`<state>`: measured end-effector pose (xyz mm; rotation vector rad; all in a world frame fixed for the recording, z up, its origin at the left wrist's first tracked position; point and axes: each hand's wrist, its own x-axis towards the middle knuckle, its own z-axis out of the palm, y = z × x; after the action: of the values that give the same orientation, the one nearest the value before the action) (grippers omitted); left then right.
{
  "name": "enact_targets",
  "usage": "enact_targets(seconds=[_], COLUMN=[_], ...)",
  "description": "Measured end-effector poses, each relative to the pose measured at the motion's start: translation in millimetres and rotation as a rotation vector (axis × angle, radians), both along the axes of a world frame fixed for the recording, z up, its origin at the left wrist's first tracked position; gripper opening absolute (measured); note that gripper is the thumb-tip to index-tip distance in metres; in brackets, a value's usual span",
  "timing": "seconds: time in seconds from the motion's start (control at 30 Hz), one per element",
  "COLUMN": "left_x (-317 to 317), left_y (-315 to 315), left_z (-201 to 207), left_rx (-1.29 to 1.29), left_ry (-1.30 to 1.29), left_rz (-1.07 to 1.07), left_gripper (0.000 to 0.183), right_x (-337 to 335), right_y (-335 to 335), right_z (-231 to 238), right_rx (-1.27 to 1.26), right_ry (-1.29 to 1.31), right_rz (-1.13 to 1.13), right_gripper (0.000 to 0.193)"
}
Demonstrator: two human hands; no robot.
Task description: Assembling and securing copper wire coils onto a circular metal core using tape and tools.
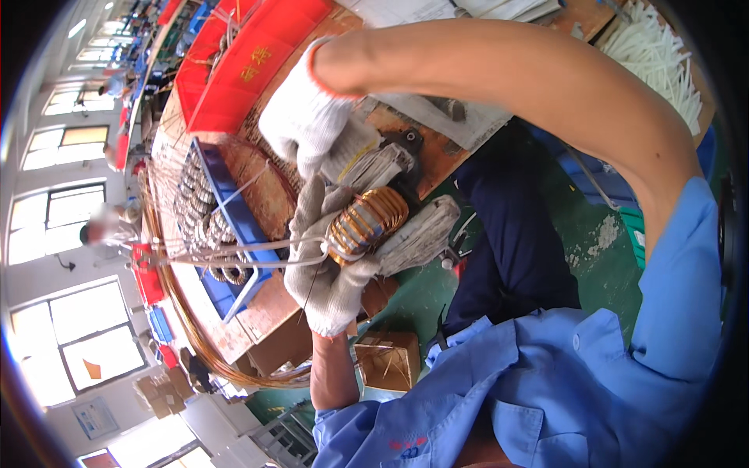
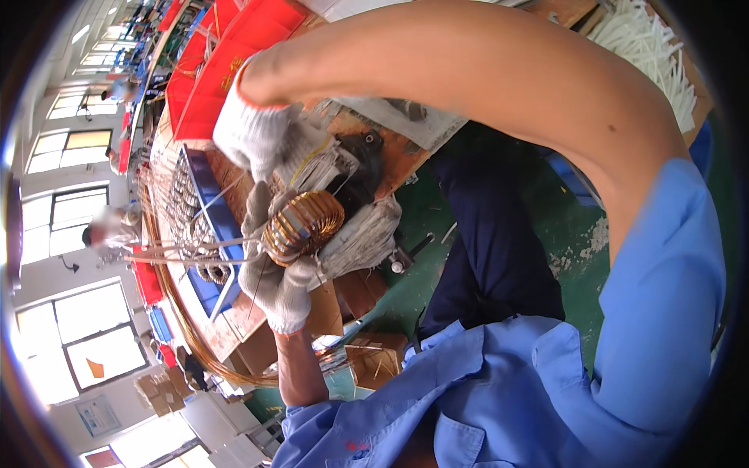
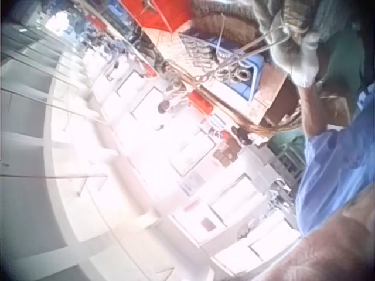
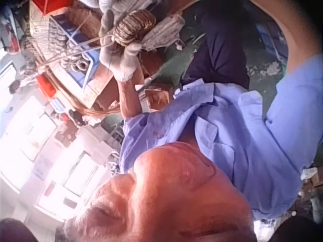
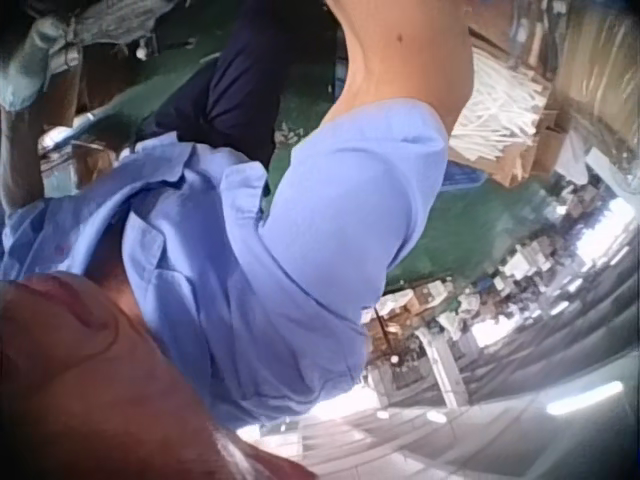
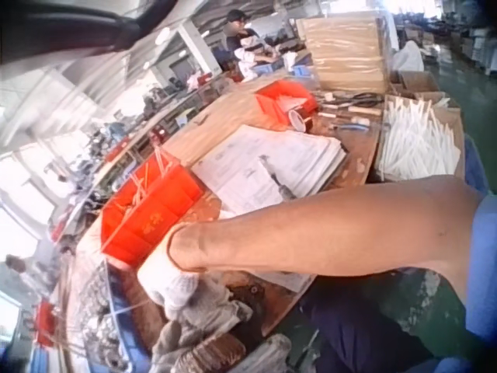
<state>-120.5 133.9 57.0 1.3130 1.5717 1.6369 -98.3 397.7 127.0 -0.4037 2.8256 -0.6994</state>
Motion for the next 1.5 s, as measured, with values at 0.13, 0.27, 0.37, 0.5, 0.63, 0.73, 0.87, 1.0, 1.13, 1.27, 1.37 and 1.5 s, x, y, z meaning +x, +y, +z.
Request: enact_targets(seconds=[0.13,0.27,0.37,0.5,0.63,0.73,0.87,1.0,1.13,1.27,1.37,1.5], left_x=[-4.0,-8.6,-7.4,-14.0,-6.5,-6.7,-3.7,-2.4,-0.9,-1.9,-2.1,2.8], left_y=[7.2,1.9,-0.5,-1.4,-2.1,-2.6,-2.5,-0.8,-1.0,-3.1,-6.3,-7.0], left_z=[-4.1,-8.2,-9.5,-12.3,0.4,-4.2,0.9,10.4,9.9,9.1,6.5,4.5], left_rx=[0.035,0.082,0.126,0.048,0.023,0.054,-0.002,-0.044,-0.04,-0.068,-0.05,-0.033], left_ry=[-0.05,-0.028,-0.015,0.003,-0.07,-0.072,-0.046,-0.031,-0.073,-0.076,-0.027,-0.057], left_rz=[-0.044,-0.051,-0.061,-0.135,-0.139,-0.156,-0.128,-0.121,-0.111,-0.098,-0.072,-0.104], left_gripper=[0.076,0.07,0.07,0.068,0.07,0.082,0.087,0.081,0.076,0.076,0.078,0.089], right_x=[11.3,47.0,107.1,144.9,133.4,151.6,235.4,295.4,297.3,269.7,250.2,228.3], right_y=[-14.6,1.6,11.0,-25.4,-31.6,-70.0,-165.4,-244.2,-278.3,-276.2,-264.3,-250.4], right_z=[25.5,28.7,-3.5,-92.2,-131.6,-116.3,-131.1,-116.2,-128.4,-122.7,-114.0,-105.5], right_rx=[0.184,0.347,0.272,0.564,0.517,0.258,-0.578,-1.316,-0.955,-1.119,-1.071,-1.211], right_ry=[0.006,0.767,1.269,0.376,0.319,0.511,0.701,0.299,0.439,0.395,0.455,0.264], right_rz=[-0.118,-0.296,-0.778,-0.991,-0.983,-1.188,-1.262,-1.234,-1.035,-1.083,-1.087,-1.15], right_gripper=[0.034,0.024,0.022,0.028,0.042,0.038,0.047,0.038,0.021,0.023,0.025,0.025])
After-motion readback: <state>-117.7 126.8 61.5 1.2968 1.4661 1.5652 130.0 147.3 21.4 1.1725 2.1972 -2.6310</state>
